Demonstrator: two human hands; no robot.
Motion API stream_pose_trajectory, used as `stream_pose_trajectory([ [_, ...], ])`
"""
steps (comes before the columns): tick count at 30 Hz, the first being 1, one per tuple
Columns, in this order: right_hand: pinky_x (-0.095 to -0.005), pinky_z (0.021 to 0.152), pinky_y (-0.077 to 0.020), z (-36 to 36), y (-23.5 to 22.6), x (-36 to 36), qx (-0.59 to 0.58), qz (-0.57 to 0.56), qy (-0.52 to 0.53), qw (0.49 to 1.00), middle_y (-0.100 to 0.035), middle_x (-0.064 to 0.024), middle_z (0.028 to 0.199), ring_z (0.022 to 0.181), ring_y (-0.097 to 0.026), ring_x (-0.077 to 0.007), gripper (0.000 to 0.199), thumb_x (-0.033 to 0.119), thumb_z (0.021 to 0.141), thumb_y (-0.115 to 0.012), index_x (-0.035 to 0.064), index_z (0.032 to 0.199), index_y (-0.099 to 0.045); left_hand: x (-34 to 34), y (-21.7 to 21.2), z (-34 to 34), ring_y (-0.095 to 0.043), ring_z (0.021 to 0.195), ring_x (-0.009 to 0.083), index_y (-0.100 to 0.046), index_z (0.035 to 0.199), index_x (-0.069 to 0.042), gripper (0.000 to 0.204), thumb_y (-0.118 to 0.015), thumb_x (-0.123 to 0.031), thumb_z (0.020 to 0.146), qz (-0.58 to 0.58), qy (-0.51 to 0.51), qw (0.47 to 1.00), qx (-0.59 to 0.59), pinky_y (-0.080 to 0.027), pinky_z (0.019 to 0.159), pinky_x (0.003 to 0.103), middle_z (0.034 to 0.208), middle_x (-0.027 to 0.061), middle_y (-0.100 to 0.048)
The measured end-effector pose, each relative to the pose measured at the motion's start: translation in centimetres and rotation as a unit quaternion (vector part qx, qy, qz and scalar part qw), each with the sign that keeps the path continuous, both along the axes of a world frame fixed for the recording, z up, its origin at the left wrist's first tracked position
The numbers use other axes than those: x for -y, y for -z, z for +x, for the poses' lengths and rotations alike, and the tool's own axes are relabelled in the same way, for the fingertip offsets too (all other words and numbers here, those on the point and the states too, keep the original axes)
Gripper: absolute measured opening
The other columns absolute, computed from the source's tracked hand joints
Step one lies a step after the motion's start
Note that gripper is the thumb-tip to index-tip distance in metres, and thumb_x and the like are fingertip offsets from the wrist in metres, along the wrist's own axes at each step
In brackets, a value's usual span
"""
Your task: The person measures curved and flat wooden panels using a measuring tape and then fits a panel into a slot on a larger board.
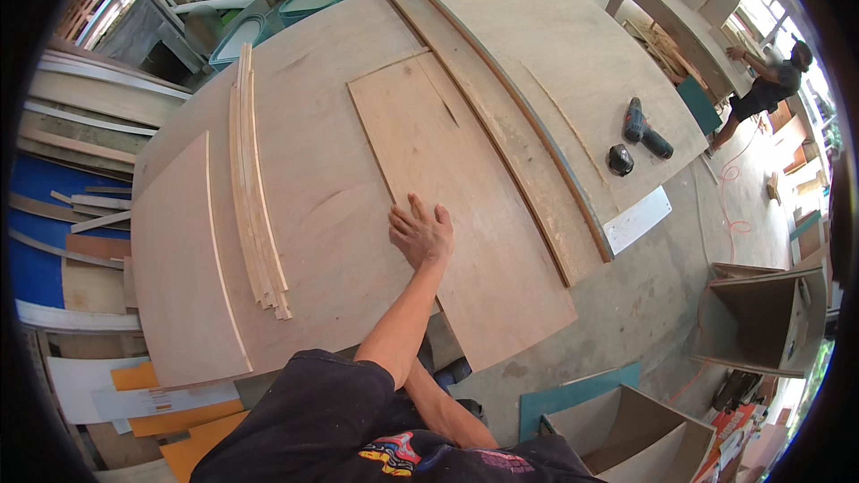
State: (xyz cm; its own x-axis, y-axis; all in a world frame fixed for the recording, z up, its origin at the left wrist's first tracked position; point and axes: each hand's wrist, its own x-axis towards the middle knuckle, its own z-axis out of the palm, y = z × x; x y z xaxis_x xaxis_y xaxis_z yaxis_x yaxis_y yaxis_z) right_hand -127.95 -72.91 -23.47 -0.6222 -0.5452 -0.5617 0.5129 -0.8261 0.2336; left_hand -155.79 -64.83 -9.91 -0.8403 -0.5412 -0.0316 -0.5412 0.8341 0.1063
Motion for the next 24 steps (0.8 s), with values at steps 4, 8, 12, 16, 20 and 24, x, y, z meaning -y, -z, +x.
stream_pose_trajectory([
  [4,-0.0497,0.110,-0.0428,-0.1,-0.1,0.2,0.003,-0.005,0.008,1.000,-0.055,-0.0155,0.143,0.130,-0.053,-0.0327,0.057,0.047,0.108,-0.036,0.0040,0.146,-0.043,-0.1,-0.3,-0.1,-0.026,0.149,0.0395,-0.029,0.159,-0.010,0.069,-0.030,-0.053,0.105,0.001,0.001,1.000,0.010,-0.024,0.119,0.049,0.159,0.0287,-0.030],
  [8,-0.0500,0.110,-0.0428,-0.3,-0.3,0.3,0.007,-0.008,0.015,1.000,-0.056,-0.0155,0.142,0.130,-0.053,-0.0329,0.057,0.046,0.108,-0.036,0.0040,0.145,-0.043,0.1,-0.1,-0.2,-0.027,0.149,0.0398,-0.029,0.159,-0.010,0.069,-0.031,-0.054,0.105,0.003,-0.001,1.000,-0.002,-0.024,0.119,0.050,0.159,0.0290,-0.029],
  [12,-0.0502,0.110,-0.0427,-1.0,-0.2,-0.1,0.006,0.001,0.026,1.000,-0.056,-0.0155,0.142,0.130,-0.054,-0.0331,0.056,0.045,0.108,-0.035,0.0040,0.145,-0.043,0.0,0.0,-0.2,-0.028,0.148,0.0399,-0.030,0.158,-0.010,0.069,-0.032,-0.054,0.105,-0.007,0.006,1.000,-0.006,-0.024,0.119,0.050,0.158,0.0295,-0.030],
  [16,-0.0504,0.110,-0.0427,-1.5,-0.1,-0.1,0.006,0.000,0.028,1.000,-0.056,-0.0154,0.142,0.129,-0.054,-0.0334,0.055,0.045,0.108,-0.035,0.0040,0.145,-0.044,-0.1,-0.2,-0.4,-0.030,0.147,0.0396,-0.032,0.158,-0.010,0.068,-0.032,-0.053,0.105,-0.012,0.003,1.000,-0.007,-0.024,0.118,0.049,0.157,0.0295,-0.031],
  [20,-0.0507,0.110,-0.0426,-1.1,-0.4,0.1,0.010,0.000,0.030,1.000,-0.056,-0.0154,0.141,0.129,-0.054,-0.0336,0.055,0.044,0.108,-0.034,0.0040,0.144,-0.044,0.2,-0.2,0.1,-0.029,0.147,0.0392,-0.032,0.158,-0.010,0.068,-0.031,-0.053,0.105,-0.016,-0.002,1.000,0.007,-0.024,0.118,0.048,0.157,0.0295,-0.031],
  [24,-0.0509,0.110,-0.0426,-0.8,0.0,0.0,0.018,0.010,0.034,0.999,-0.057,-0.0154,0.141,0.129,-0.054,-0.0338,0.054,0.043,0.108,-0.034,0.0040,0.144,-0.044,-0.1,-0.5,0.0,-0.027,0.148,0.0389,-0.030,0.159,-0.010,0.068,-0.030,-0.052,0.105,0.003,0.003,1.000,0.003,-0.023,0.119,0.048,0.158,0.0295,-0.031],
])
